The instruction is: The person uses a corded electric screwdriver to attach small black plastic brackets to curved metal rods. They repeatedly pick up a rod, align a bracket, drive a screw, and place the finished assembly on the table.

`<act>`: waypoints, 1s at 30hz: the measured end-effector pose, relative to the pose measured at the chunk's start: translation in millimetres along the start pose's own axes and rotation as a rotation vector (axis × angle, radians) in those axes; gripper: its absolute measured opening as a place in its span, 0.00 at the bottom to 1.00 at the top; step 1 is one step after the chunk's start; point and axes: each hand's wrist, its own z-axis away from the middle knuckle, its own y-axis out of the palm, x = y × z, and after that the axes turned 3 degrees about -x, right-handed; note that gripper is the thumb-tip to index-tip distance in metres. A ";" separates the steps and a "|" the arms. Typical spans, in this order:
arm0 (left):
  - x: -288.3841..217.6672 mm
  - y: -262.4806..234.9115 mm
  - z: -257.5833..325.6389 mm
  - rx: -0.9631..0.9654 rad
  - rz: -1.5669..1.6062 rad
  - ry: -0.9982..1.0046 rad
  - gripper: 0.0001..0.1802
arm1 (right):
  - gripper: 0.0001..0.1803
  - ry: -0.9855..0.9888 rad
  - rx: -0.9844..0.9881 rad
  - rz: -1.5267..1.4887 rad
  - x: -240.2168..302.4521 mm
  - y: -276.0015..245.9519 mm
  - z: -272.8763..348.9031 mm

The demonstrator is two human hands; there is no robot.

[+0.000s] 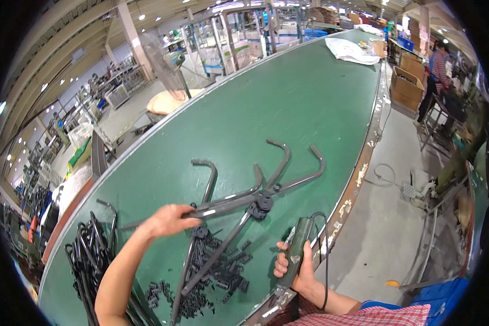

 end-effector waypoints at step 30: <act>-27.7 260.3 216.4 -0.696 0.272 -0.101 0.16 | 0.54 -0.609 0.479 0.926 -156.8 114.8 -42.2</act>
